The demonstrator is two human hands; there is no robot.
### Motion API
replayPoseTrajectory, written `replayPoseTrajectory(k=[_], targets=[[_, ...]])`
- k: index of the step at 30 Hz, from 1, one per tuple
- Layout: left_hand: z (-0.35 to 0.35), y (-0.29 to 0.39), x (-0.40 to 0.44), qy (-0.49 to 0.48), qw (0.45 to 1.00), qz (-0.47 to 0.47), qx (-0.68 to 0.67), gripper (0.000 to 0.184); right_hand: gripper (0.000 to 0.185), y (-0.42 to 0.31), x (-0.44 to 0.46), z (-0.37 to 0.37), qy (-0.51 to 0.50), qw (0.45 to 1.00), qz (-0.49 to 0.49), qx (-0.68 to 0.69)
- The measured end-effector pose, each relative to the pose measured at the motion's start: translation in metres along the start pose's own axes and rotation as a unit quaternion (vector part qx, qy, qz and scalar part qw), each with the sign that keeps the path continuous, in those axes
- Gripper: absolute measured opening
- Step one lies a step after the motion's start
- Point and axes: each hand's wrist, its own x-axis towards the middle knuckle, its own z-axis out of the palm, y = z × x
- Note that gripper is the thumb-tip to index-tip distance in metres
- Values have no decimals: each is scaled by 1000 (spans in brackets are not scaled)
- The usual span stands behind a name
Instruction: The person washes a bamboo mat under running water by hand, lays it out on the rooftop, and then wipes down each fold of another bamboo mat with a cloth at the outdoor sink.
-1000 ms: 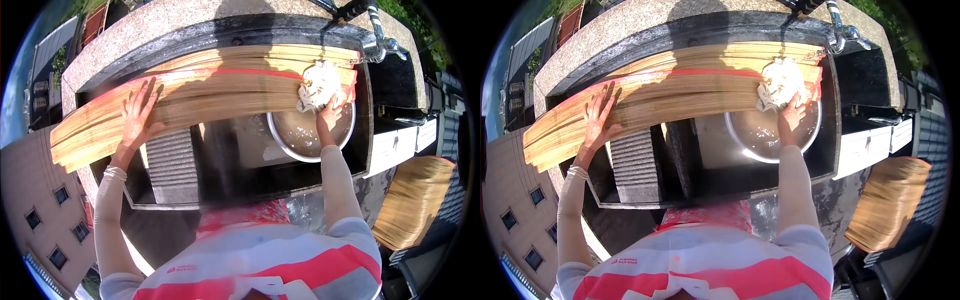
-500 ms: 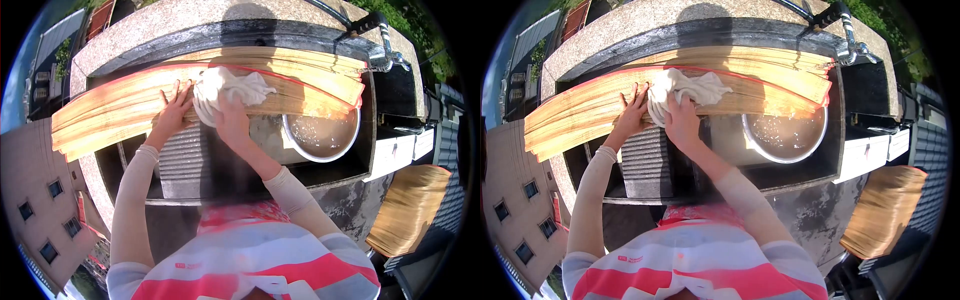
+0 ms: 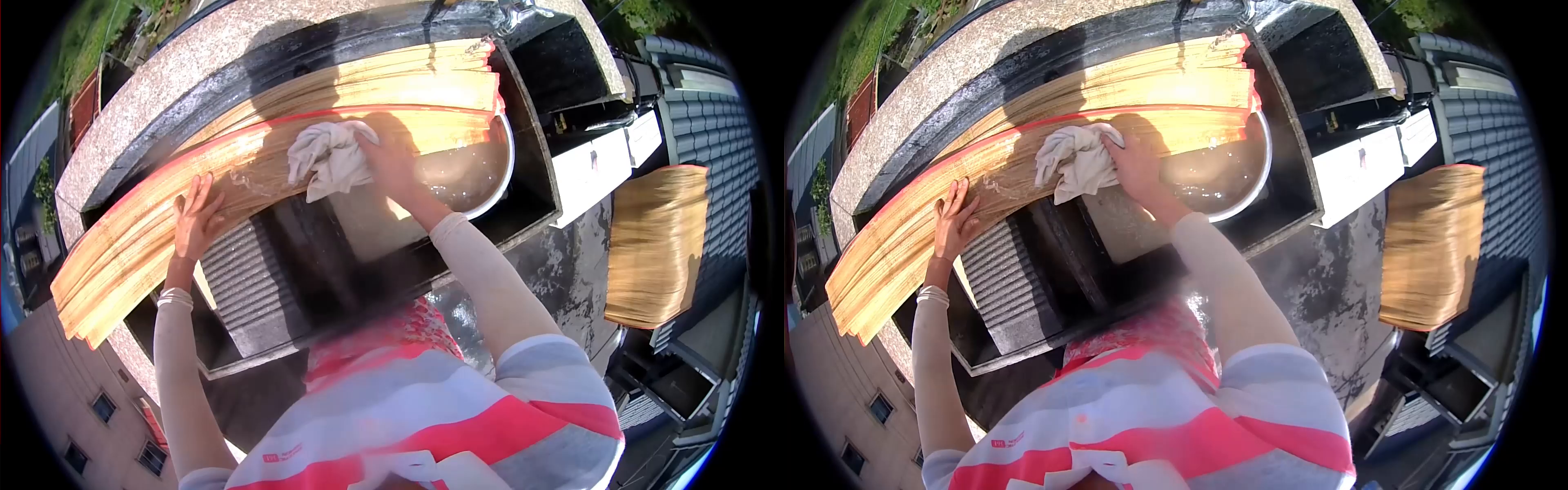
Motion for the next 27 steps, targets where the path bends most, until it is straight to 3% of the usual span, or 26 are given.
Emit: replayPoseTrajectory(k=[3,5,6,7,8,10,12,14,15,17,19,20,21,23,24,27], targets=[[-25,9,12,-15,1000,7,12,28,54,100,-21,-2,-18,993,96,-64],[-43,4,24,-29,995,-65,-67,26,56,158,-34,4,-53,975,158,-148],[-67,11,36,-46,994,-85,-42,27,57,181,-38,5,-84,960,195,-181],[-86,16,49,-63,992,-107,-17,30,59,195,-43,-11,-158,943,235,-173],[-93,4,58,21,998,-47,-22,33,59,212,-50,-16,-179,939,253,-151],[-153,36,88,-15,993,-97,-73,36,56,241,-59,-24,-172,943,272,-85],[-216,79,111,-55,958,-171,-225,32,49,274,-65,-22,-143,958,247,-4],[-267,106,120,-52,931,-187,-311,33,41,277,-71,-36,-100,966,233,57],[-274,99,122,-14,899,-182,-399,36,46,276,-75,-45,-85,969,216,85],[-304,111,115,101,874,-256,-400,37,50,295,-82,-41,-53,968,166,179],[-335,99,105,36,877,-228,-422,36,47,289,-90,-52,-25,935,145,324],[-343,99,100,-39,850,-208,-482,36,46,280,-92,-62,-9,941,133,312],[-341,96,93,-9,837,-224,-498,36,46,270,-92,-73,8,946,121,299],[-328,91,80,52,810,-253,-527,36,45,258,-85,-87,11,891,115,438],[-324,111,78,41,806,-257,-531,36,44,252,-83,-91,12,856,112,504],[-265,78,65,-6,729,-338,-595,39,42,228,-61,-93,97,839,146,515]])
